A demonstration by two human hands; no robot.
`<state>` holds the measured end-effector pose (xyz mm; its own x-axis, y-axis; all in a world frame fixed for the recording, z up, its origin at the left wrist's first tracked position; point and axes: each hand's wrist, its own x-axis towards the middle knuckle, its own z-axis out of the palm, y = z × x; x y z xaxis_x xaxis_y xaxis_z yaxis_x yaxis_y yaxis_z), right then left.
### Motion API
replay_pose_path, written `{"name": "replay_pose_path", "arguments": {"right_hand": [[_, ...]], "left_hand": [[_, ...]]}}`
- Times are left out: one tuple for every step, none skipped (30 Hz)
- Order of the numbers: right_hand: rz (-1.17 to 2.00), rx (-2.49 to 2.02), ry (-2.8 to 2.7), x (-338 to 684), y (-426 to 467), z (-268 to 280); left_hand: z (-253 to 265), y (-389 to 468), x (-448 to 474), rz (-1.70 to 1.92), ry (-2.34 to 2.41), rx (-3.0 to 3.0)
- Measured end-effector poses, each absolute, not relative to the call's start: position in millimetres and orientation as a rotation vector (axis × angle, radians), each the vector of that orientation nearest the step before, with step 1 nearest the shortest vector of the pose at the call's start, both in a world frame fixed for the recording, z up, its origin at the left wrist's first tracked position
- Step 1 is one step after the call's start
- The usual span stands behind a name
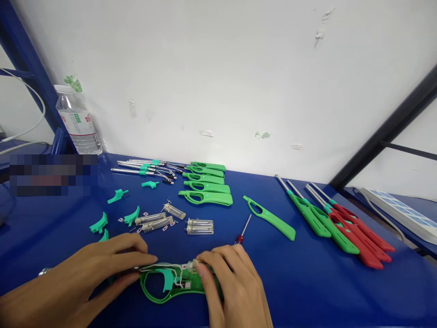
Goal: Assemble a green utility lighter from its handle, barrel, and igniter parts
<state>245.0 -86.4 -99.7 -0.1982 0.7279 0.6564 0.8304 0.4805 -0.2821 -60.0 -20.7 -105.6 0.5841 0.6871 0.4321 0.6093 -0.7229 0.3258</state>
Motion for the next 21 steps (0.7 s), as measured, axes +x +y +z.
{"name": "replay_pose_path", "arguments": {"right_hand": [[-0.18, -1.291, -1.963, 246, -87, -100], [-0.189, -1.293, -1.959, 246, -87, -101], [-0.195, -1.295, -1.956, 247, -87, -101], [-0.196, -1.299, -1.954, 247, -88, -101], [-0.197, -1.303, -1.949, 247, -88, -101], [-0.193, -1.308, -1.945, 247, -88, -101], [-0.189, -1.308, -1.942, 247, -89, -100], [-0.184, -1.303, -1.942, 247, -89, -100], [-0.178, -1.297, -1.942, 247, -89, -99], [-0.175, -1.29, -1.942, 247, -89, -99], [-0.173, -1.285, -1.939, 247, -89, -98], [-0.171, -1.281, -1.938, 246, -89, -97], [-0.169, -1.278, -1.934, 246, -89, -97], [-0.165, -1.277, -1.929, 246, -88, -96], [-0.161, -1.276, -1.925, 246, -88, -96], [-0.155, -1.277, -1.922, 245, -88, -96], [-0.151, -1.28, -1.918, 245, -88, -96], [-0.152, -1.282, -1.914, 246, -88, -96], [-0.157, -1.286, -1.912, 246, -88, -96], [-0.162, -1.289, -1.912, 246, -88, -96], [-0.166, -1.293, -1.912, 246, -88, -97]], "left_hand": [[-104, -21, -58, 0.828, 1.1, 2.713], [-100, -21, -55, 0.831, 1.104, 2.749], [-95, -21, -51, 0.828, 1.059, 2.801], [-89, -20, -45, 0.832, 1.025, 2.829], [-84, -18, -40, 0.851, 1.008, 2.854], [-79, -17, -35, 0.878, 1.011, 2.863], [-76, -16, -31, 0.917, 1.021, 2.874], [-74, -15, -27, 0.941, 1.027, 2.879], [-73, -15, -25, 0.948, 1.021, 2.877], [-73, -15, -23, 0.94, 1.007, 2.87], [-74, -15, -23, 0.923, 0.988, 2.855], [-74, -15, -23, 0.905, 0.966, 2.835], [-75, -15, -23, 0.884, 0.956, 2.81], [-76, -15, -24, 0.876, 0.946, 2.782], [-77, -16, -25, 0.87, 0.945, 2.755], [-78, -16, -25, 0.855, 0.945, 2.732], [-79, -16, -26, 0.837, 0.947, 2.716], [-79, -15, -26, 0.822, 0.948, 2.708], [-79, -15, -26, 0.815, 0.951, 2.709], [-79, -15, -26, 0.813, 0.952, 2.716], [-78, -15, -26, 0.822, 0.952, 2.727]]}}
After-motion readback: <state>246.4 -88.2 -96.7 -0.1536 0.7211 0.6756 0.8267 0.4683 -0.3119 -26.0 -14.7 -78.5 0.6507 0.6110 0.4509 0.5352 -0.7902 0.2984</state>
